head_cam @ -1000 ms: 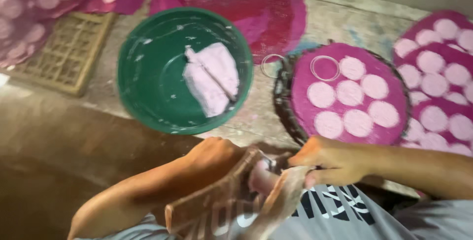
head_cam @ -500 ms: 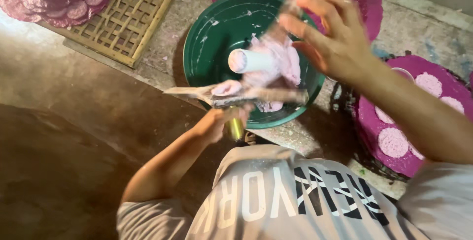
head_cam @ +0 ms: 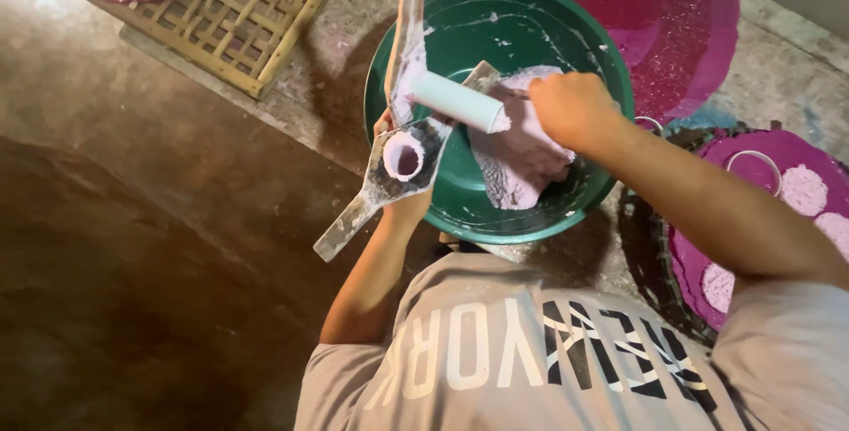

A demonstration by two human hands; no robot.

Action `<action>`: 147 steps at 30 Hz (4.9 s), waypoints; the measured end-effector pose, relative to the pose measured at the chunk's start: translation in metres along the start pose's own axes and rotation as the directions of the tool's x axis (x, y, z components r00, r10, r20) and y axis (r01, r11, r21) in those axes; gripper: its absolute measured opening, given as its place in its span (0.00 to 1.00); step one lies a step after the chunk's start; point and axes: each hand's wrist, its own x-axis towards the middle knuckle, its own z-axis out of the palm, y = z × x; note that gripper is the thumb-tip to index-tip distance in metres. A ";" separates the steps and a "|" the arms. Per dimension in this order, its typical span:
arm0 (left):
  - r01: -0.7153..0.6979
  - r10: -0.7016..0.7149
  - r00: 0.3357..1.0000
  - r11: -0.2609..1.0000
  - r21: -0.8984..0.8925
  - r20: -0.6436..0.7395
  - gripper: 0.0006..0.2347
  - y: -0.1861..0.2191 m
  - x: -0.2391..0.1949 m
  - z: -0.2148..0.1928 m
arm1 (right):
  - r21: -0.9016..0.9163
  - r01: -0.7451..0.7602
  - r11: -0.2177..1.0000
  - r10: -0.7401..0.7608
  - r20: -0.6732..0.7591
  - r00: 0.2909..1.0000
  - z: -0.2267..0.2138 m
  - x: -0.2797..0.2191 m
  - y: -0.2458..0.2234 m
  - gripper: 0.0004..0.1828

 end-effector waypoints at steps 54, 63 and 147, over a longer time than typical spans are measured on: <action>-0.314 0.111 0.871 0.875 0.369 0.479 0.32 0.054 0.011 0.035 | -0.369 0.271 0.889 -0.318 -0.072 0.945 -0.188 -0.132 -0.081 0.04; -0.195 -0.008 0.924 0.850 0.489 0.383 0.26 0.036 0.031 0.026 | -0.211 0.132 0.968 -0.177 -0.210 0.962 -0.195 -0.169 -0.037 0.05; 0.471 -0.116 0.356 0.879 -0.071 0.927 0.22 0.080 -0.068 0.168 | 0.688 0.649 -0.324 0.411 -0.516 0.752 -0.061 -0.272 0.056 0.32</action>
